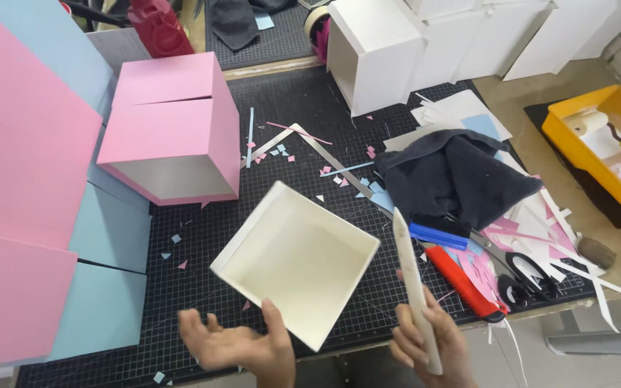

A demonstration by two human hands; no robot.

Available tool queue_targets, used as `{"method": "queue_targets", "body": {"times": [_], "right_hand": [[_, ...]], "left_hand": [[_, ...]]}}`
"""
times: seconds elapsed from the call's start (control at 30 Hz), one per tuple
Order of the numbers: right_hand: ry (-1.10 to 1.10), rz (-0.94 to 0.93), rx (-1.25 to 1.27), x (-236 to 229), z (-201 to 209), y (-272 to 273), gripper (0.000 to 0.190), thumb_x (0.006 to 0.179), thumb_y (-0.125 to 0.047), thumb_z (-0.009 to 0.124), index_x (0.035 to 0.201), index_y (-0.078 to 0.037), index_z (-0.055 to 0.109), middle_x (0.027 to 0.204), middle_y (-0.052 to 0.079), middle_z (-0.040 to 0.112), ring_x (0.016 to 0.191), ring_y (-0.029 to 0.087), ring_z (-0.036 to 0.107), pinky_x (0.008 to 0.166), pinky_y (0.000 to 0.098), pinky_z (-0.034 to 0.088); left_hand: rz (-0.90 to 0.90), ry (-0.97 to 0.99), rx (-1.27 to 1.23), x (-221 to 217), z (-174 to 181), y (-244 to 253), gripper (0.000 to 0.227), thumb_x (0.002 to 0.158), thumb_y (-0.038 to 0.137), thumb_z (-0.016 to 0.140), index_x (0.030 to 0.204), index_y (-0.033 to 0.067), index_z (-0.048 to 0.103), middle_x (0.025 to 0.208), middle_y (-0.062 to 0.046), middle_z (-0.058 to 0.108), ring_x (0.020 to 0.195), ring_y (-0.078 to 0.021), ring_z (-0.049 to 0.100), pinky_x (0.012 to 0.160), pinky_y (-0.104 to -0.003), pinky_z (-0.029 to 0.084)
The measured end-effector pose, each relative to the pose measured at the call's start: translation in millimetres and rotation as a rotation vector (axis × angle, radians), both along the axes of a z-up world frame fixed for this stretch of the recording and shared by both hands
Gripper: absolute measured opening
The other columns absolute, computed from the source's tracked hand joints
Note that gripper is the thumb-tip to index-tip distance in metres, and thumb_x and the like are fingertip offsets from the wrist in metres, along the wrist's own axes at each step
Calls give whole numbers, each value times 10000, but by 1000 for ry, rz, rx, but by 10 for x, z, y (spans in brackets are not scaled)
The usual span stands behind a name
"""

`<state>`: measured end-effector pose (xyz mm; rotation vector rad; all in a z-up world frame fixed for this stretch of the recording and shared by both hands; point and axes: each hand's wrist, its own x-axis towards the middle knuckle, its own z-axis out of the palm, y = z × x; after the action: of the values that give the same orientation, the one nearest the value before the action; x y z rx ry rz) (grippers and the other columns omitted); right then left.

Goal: Finishing a white cardboard box by scraping edges and trimming excess material with scissors

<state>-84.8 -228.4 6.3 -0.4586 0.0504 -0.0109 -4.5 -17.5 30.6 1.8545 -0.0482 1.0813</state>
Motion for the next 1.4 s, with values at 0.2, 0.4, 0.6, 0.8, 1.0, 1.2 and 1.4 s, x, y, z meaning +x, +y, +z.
{"method": "queue_targets", "body": {"times": [0.2, 0.4, 0.6, 0.8, 1.0, 1.2, 1.4], "right_hand": [[184, -128, -410, 11, 231, -141, 409, 951, -308, 532, 1184, 28, 537, 625, 61, 386, 434, 150, 359, 347, 303, 352], [195, -110, -756, 7, 301, -165, 498, 977, -164, 479, 1447, -4, 437, 871, 164, 642, 543, 203, 553, 468, 337, 516], [346, 45, -1509, 177, 21, -155, 495, 945, -182, 557, 1437, -240, 551, 1140, 5, 457, 1037, 133, 451, 917, 297, 348], [330, 22, -2149, 488, -120, -25, 431, 982, -326, 522, 1406, -396, 559, 800, 27, 472, 611, 253, 570, 553, 453, 452], [25, 34, -2367, 216, -274, 462, 798, 857, 31, 536, 1509, -373, 314, 813, 76, 497, 555, 258, 529, 426, 423, 515], [77, 71, -2363, 411, -192, 287, 783, 859, 69, 491, 1503, -349, 336, 769, 71, 489, 535, 251, 505, 426, 421, 491], [-85, 82, -2321, 187, -300, 633, 835, 772, 122, 577, 1479, -254, 341, 858, 119, 524, 618, 277, 566, 452, 443, 547]], "left_hand": [[-112, 670, -830, 401, 577, -36, 1109, 656, -288, 518, 1511, 217, 24, 1634, -156, 86, 1454, -343, 325, 1016, -487, 425], [-224, 26, -300, 388, 352, -106, 825, 843, -74, 420, 1546, 155, 55, 1657, -241, 115, 1535, -419, 253, 1178, -518, 397], [-500, -207, 103, 280, -44, -45, 1016, 922, 24, 576, 1619, 272, -119, 1647, -165, -239, 1573, -386, -160, 1287, -578, 242], [-663, 132, -11, 344, -156, 281, 1279, 796, 292, 805, 1565, 266, -217, 1650, -176, -141, 1584, -369, -28, 1285, -601, 110], [-704, 277, -2, 468, -257, 445, 1406, 693, 252, 890, 1546, 183, -226, 1629, -230, 67, 1556, -376, 114, 1250, -564, 143], [-704, 246, 20, 503, -323, 448, 1428, 678, 223, 901, 1547, 183, -232, 1632, -216, 41, 1555, -364, 115, 1266, -552, 145], [-697, 227, 19, 495, -336, 449, 1414, 682, 230, 894, 1552, 175, -221, 1623, -224, 91, 1547, -363, 169, 1258, -539, 212]]}}
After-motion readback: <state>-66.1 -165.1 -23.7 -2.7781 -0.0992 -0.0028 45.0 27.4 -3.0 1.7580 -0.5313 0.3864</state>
